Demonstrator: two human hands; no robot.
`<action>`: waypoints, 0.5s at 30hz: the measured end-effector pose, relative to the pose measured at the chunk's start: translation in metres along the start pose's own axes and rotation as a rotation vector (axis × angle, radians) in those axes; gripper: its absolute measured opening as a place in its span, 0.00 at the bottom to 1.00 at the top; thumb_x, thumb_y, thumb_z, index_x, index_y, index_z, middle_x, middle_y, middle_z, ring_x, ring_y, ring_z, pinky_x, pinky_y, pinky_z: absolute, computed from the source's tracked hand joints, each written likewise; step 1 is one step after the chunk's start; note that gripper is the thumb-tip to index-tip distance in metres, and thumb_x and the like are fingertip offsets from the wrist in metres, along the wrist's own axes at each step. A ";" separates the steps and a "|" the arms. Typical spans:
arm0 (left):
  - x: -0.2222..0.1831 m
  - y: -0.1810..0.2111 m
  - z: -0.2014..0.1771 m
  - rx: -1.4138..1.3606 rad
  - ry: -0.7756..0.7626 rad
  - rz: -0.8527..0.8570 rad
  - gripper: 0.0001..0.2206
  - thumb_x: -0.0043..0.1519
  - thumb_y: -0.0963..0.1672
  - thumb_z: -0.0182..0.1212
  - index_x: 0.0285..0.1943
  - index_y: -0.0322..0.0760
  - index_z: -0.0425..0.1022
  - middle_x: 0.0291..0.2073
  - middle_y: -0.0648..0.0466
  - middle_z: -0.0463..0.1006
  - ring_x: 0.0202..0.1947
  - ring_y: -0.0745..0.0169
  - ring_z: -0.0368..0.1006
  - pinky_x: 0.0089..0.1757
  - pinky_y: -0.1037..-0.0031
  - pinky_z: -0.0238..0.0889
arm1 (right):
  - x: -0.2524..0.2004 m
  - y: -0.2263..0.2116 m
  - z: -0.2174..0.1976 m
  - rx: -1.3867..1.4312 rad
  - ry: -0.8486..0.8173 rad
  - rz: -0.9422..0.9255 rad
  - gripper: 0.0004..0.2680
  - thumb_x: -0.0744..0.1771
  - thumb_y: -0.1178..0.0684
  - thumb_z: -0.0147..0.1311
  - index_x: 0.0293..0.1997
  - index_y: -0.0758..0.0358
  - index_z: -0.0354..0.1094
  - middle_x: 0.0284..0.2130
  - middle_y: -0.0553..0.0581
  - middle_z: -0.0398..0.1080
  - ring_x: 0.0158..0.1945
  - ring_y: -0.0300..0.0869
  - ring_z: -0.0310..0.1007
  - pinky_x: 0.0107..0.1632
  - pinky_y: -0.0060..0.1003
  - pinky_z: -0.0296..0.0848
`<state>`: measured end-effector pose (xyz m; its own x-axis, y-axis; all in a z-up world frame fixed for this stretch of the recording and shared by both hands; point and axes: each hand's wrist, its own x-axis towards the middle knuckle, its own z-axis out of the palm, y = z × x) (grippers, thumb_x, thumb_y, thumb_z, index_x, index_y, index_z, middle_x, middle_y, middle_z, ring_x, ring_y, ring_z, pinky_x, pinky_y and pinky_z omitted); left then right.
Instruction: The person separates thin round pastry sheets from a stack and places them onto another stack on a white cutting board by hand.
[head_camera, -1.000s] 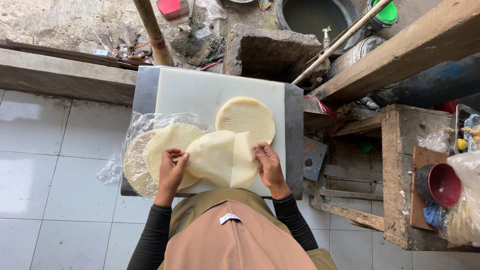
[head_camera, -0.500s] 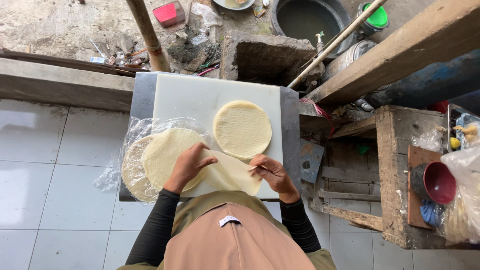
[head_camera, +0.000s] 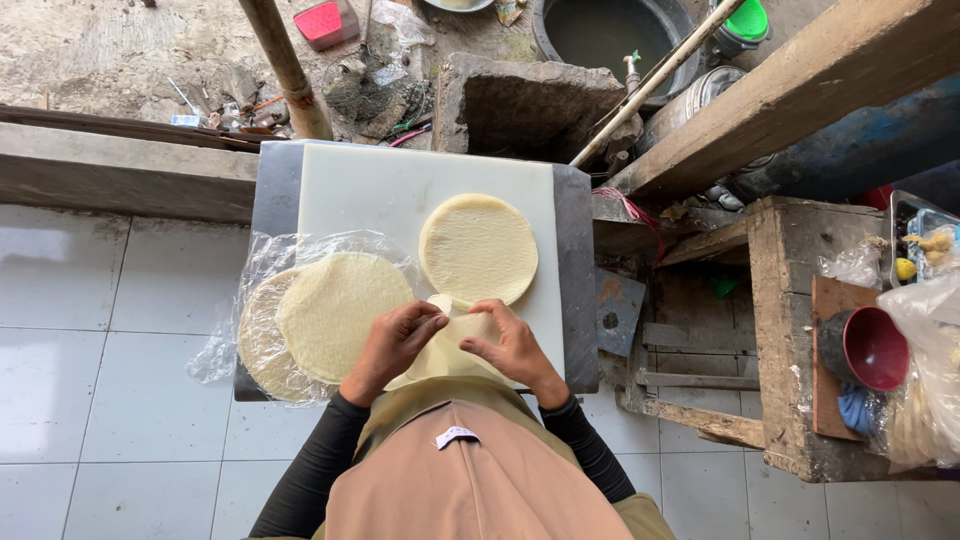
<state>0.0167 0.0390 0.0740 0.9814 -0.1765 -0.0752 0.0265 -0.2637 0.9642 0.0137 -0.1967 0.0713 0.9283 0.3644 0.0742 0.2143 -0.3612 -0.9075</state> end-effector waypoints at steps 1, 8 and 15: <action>-0.002 0.002 0.000 0.008 -0.013 0.013 0.09 0.63 0.44 0.65 0.44 0.32 0.79 0.30 0.49 0.84 0.26 0.70 0.74 0.30 0.76 0.68 | 0.001 0.000 0.005 -0.017 -0.007 0.036 0.17 0.65 0.46 0.67 0.53 0.64 0.68 0.41 0.51 0.72 0.40 0.35 0.70 0.42 0.31 0.70; -0.003 -0.016 -0.028 -0.060 0.101 0.072 0.08 0.64 0.43 0.63 0.45 0.31 0.79 0.30 0.54 0.83 0.31 0.73 0.76 0.33 0.78 0.71 | 0.004 0.033 0.000 0.269 0.023 0.168 0.08 0.69 0.44 0.56 0.41 0.57 0.73 0.23 0.43 0.65 0.21 0.28 0.55 0.22 0.24 0.57; -0.014 -0.052 -0.069 -0.206 0.367 -0.088 0.09 0.67 0.45 0.61 0.45 0.34 0.78 0.26 0.57 0.77 0.22 0.77 0.67 0.23 0.82 0.61 | -0.001 0.077 -0.040 0.815 0.337 0.217 0.03 0.71 0.54 0.61 0.42 0.58 0.72 0.34 0.44 0.72 0.36 0.29 0.69 0.39 0.25 0.71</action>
<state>0.0149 0.1209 0.0430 0.9752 0.1976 -0.1000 0.1141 -0.0612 0.9916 0.0415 -0.2588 0.0175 0.9904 0.0428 -0.1317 -0.1381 0.3730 -0.9175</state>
